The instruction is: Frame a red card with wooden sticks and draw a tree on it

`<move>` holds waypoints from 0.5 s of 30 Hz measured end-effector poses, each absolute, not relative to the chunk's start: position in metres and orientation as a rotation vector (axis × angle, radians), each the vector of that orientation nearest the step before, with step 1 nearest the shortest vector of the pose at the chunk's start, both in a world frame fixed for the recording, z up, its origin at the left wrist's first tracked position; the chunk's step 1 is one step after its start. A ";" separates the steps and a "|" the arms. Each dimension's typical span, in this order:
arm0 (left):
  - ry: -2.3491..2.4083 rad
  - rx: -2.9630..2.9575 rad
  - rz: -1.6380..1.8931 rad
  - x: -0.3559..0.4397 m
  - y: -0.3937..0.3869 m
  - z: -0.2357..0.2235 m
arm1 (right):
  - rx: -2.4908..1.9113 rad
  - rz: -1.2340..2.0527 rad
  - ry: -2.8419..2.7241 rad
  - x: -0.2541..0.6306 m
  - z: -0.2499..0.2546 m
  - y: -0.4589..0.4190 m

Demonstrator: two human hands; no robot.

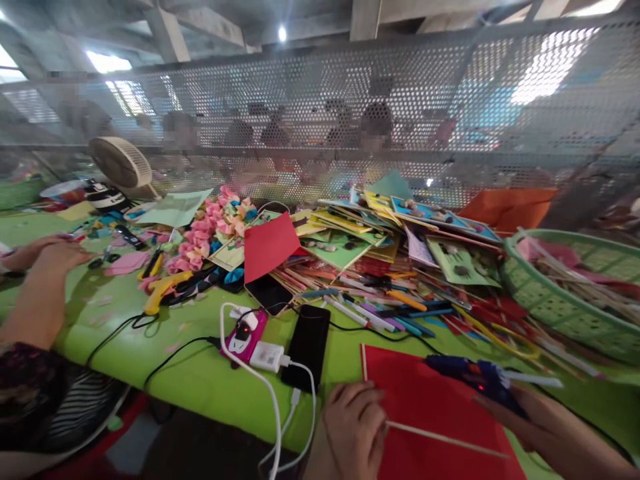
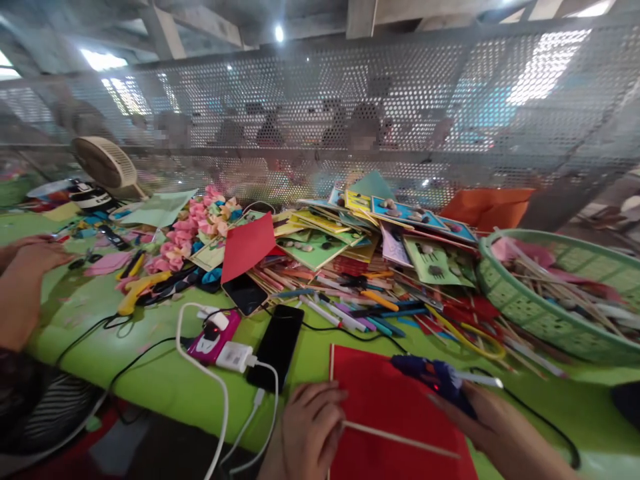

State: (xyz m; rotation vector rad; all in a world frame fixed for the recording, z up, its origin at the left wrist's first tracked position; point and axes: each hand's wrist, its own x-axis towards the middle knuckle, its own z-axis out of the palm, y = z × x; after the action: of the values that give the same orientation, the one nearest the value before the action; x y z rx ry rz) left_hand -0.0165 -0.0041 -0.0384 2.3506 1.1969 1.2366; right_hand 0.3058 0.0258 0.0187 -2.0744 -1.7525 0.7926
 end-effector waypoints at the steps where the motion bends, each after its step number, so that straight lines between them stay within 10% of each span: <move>1: 1.211 2.358 1.213 -0.016 -0.005 -0.039 | -2.094 0.815 -1.724 0.309 0.016 0.024; 15: 1.093 2.459 0.894 0.004 0.003 -0.025 | -2.086 0.857 -1.632 0.324 -0.005 0.026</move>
State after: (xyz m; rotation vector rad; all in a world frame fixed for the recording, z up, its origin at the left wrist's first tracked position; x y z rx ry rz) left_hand 0.0038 0.0027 -0.0247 2.4587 1.0929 0.8945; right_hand 0.3237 0.0264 -0.0048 -2.0860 -1.6320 0.8568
